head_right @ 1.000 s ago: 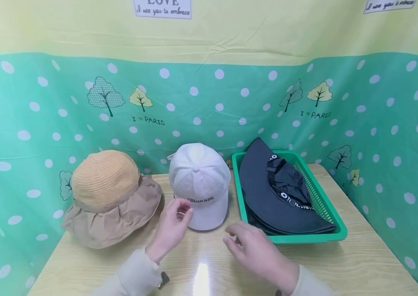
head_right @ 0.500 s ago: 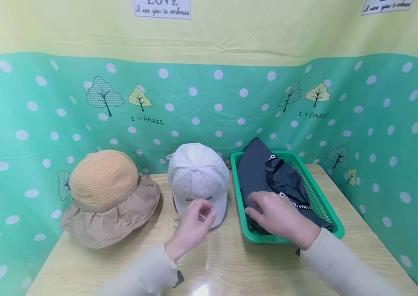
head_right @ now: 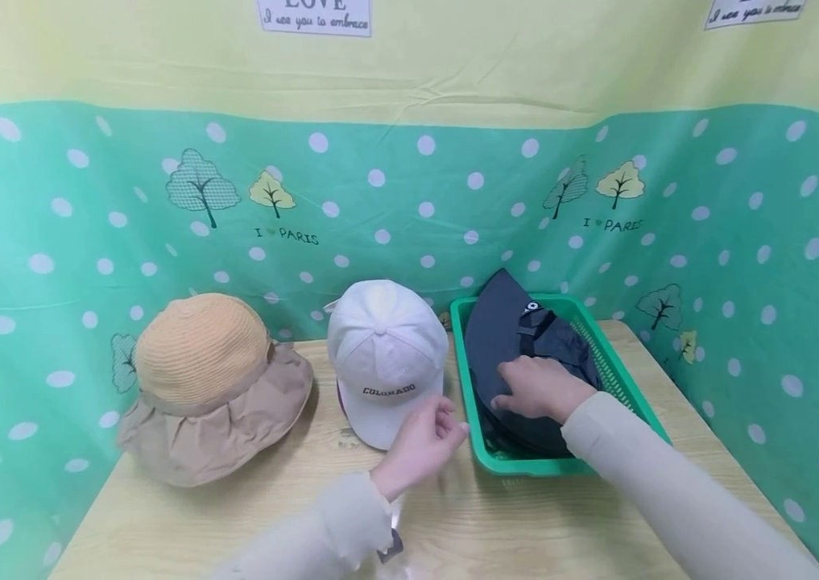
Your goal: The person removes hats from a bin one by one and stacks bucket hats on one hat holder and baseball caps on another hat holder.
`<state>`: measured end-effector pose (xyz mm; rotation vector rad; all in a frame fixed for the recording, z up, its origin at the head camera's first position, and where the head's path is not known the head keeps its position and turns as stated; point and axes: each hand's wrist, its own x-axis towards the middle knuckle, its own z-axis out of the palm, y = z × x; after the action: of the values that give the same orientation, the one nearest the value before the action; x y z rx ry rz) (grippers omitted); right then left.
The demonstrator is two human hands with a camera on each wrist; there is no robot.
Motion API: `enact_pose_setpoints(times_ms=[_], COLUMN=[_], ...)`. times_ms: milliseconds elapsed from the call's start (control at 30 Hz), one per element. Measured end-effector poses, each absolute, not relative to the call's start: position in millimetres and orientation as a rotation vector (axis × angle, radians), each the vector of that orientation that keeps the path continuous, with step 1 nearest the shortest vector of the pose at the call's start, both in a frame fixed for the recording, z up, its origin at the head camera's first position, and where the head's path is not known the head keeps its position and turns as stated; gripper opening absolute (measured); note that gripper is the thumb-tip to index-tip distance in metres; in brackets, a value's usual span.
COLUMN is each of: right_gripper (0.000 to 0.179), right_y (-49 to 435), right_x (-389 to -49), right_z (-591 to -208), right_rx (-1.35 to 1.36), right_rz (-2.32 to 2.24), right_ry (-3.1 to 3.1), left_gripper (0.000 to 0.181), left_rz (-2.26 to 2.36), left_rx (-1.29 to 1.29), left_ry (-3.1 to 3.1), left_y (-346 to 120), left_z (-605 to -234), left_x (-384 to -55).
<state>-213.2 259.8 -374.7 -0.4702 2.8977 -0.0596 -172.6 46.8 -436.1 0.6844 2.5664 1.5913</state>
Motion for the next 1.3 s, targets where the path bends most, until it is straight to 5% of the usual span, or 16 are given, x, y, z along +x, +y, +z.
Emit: enact_pose_setpoints(times_ms=[533,1300], right_gripper=[0.063,0.046], right_y=[248.0,241.5], right_x=[-232.5,-232.1], right_z=[-411.0,-425.9], right_rx=[-0.527,-0.616], right_rz=[0.280,0.478], right_ry=[2.845,3.006], left_gripper=[0.034,0.031], left_rz=[1.612,1.737], left_rx=[0.557,0.470], left_ry=[2.536,2.380], left_y=[62.4,70.3], left_z=[-453.4,-452.4], left_x=[-180.9,-182.9])
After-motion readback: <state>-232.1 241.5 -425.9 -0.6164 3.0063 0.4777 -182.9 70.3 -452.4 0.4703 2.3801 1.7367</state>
